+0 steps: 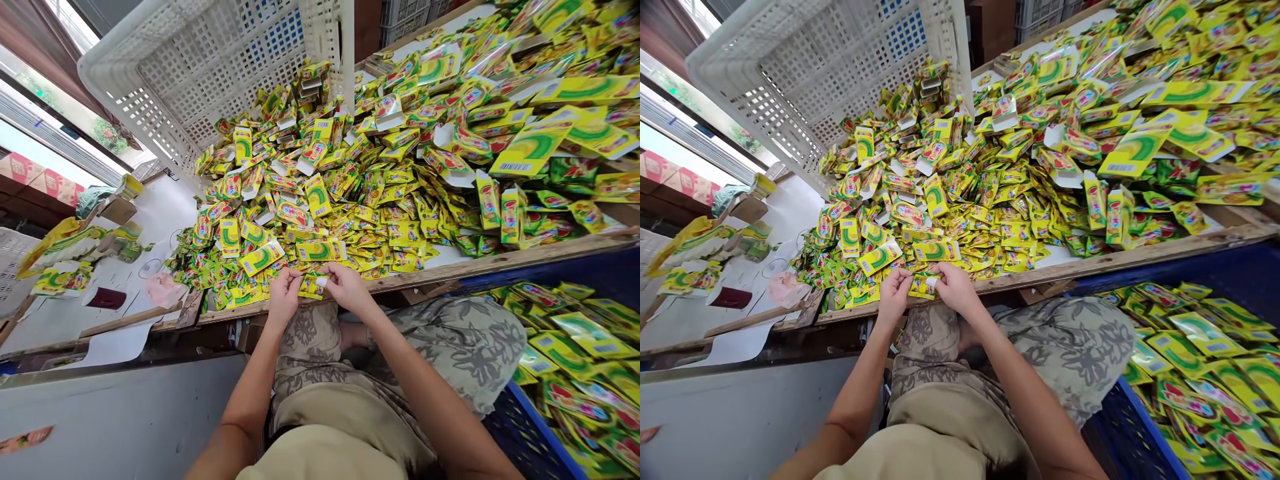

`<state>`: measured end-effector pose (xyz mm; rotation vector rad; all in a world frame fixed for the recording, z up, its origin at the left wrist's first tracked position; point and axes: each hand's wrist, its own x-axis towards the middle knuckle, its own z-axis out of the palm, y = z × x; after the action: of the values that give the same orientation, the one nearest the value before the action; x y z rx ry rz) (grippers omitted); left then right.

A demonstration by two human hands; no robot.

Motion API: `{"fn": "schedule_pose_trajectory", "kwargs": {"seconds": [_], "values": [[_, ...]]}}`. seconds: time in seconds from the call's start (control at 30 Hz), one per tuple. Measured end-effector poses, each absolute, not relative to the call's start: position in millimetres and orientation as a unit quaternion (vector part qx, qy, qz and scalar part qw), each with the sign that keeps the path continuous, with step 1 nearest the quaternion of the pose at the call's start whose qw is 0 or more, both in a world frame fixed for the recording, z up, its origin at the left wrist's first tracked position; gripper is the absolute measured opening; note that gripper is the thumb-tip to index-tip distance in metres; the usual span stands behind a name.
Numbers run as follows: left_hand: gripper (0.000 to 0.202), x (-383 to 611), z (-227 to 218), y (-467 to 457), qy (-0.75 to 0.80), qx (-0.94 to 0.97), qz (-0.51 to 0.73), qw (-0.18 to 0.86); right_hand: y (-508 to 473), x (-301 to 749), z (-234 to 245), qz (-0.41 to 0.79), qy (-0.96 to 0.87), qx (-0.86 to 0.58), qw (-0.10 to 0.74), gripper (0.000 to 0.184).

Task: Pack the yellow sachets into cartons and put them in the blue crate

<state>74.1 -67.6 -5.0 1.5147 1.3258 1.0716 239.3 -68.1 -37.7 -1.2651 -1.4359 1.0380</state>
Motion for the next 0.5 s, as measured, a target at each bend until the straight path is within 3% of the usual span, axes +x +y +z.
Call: {"fn": "schedule_pose_trajectory", "kwargs": {"seconds": [0.2,0.37,0.5], "values": [[0.026,85,-17,-70,0.501,0.512,0.468,0.517,-72,236,-37,0.389,-0.578,-0.529,0.485,0.006],[0.044,90,-17,-74,0.496,0.515,0.467,0.520,-76,235,-46,0.423,-0.534,-0.523,0.512,0.011],[0.044,89,-13,-74,0.478,0.517,0.458,0.542,-78,237,-43,0.456,-0.536,-0.470,0.533,0.014]]}}
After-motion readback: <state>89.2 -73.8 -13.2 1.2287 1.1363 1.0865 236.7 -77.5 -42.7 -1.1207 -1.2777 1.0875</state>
